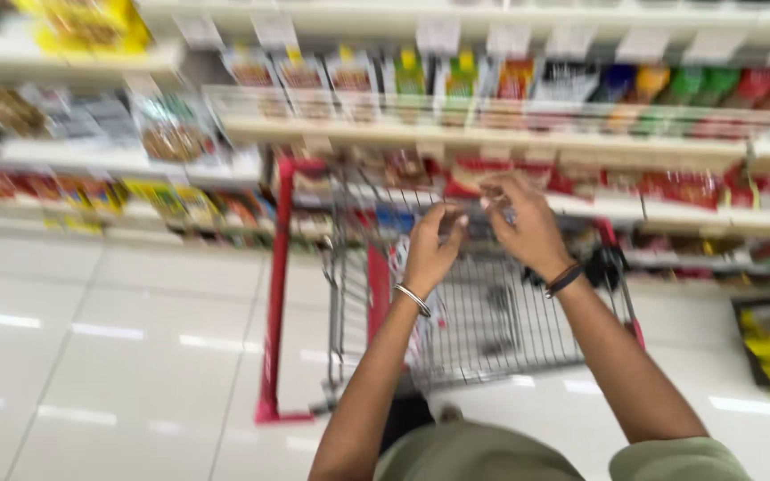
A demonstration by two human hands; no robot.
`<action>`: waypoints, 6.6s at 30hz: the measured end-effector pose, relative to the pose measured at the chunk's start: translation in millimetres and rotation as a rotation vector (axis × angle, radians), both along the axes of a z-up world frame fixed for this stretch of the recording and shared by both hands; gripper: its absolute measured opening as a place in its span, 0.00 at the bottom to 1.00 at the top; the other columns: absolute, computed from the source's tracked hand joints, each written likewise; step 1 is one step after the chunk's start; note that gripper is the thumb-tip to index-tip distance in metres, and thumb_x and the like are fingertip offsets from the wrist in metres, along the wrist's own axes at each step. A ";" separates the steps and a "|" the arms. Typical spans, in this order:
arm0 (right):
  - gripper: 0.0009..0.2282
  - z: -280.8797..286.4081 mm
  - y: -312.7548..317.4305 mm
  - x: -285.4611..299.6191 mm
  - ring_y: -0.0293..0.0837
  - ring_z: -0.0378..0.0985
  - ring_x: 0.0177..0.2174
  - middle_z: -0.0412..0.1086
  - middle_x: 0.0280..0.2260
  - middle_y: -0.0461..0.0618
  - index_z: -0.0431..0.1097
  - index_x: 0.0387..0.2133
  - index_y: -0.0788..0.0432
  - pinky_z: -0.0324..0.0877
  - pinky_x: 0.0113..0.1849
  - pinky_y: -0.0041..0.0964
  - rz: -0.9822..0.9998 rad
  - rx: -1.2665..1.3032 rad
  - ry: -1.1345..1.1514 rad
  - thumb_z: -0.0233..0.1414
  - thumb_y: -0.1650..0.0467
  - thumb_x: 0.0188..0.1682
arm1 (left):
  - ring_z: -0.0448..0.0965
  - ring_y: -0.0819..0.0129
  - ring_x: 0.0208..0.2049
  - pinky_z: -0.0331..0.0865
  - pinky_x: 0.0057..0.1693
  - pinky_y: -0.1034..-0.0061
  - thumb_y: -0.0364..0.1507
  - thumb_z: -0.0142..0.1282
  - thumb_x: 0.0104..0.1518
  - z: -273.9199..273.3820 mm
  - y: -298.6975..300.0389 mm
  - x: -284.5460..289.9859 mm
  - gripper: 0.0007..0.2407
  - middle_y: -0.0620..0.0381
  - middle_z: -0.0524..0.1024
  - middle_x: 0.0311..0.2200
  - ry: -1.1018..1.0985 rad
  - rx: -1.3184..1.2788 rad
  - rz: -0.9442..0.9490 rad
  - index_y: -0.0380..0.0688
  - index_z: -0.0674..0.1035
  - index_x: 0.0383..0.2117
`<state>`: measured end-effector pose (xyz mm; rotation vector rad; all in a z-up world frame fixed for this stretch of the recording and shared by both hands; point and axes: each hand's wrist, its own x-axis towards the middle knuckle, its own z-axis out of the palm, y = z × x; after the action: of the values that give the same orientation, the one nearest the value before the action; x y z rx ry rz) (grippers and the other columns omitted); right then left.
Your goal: Picking up sauce packets from a store shelf and placing them into a shopping cart.
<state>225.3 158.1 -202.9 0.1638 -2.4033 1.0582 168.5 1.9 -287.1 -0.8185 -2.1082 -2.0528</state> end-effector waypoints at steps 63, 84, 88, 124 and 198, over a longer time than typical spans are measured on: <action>0.16 -311.4 -131.1 61.4 0.50 0.80 0.42 0.80 0.37 0.45 0.84 0.33 0.44 0.72 0.48 0.50 -0.215 0.346 -1.169 0.48 0.55 0.48 | 0.73 0.52 0.60 0.69 0.62 0.51 0.64 0.34 0.54 -203.7 -179.6 44.8 0.35 0.49 0.73 0.57 -0.563 -1.357 -0.693 0.55 0.76 0.58; 0.13 -493.6 -142.8 -39.1 0.45 0.81 0.33 0.79 0.33 0.51 0.77 0.39 0.62 0.76 0.37 0.39 0.241 -0.344 -1.164 0.52 0.64 0.54 | 0.73 0.39 0.54 0.68 0.58 0.52 0.42 0.47 0.64 -470.5 -212.9 -43.0 0.20 0.36 0.73 0.53 -0.620 -1.020 0.070 0.39 0.72 0.54; 0.12 -538.2 -178.2 -58.8 0.46 0.81 0.35 0.77 0.39 0.50 0.73 0.46 0.61 0.76 0.38 0.40 0.173 -0.337 -1.235 0.52 0.67 0.53 | 0.74 0.37 0.50 0.69 0.54 0.50 0.33 0.54 0.58 -573.0 -217.0 -37.6 0.18 0.33 0.74 0.48 -0.475 -0.962 0.167 0.35 0.71 0.52; 0.20 -308.0 7.5 -73.8 0.51 0.70 0.51 0.69 0.51 0.46 0.73 0.50 0.52 0.61 0.53 0.56 -0.502 0.589 -0.593 0.60 0.69 0.41 | 0.83 0.60 0.38 0.72 0.46 0.68 0.36 0.60 0.63 -389.6 -88.8 -88.5 0.15 0.48 0.81 0.40 -0.806 0.093 -0.181 0.39 0.79 0.49; 0.21 -213.3 -147.4 -106.2 0.50 0.69 0.52 0.73 0.46 0.46 0.80 0.43 0.54 0.61 0.58 0.49 0.204 -0.137 -0.216 0.53 0.85 0.38 | 0.80 0.57 0.47 0.78 0.47 0.72 0.48 0.55 0.58 -167.0 -91.6 -126.5 0.26 0.43 0.77 0.49 -1.084 1.302 -0.455 0.34 0.74 0.49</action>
<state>119.1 10.7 -416.2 0.2643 -2.5336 1.3933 42.0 -89.7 -454.0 0.1362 -0.0976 -3.7072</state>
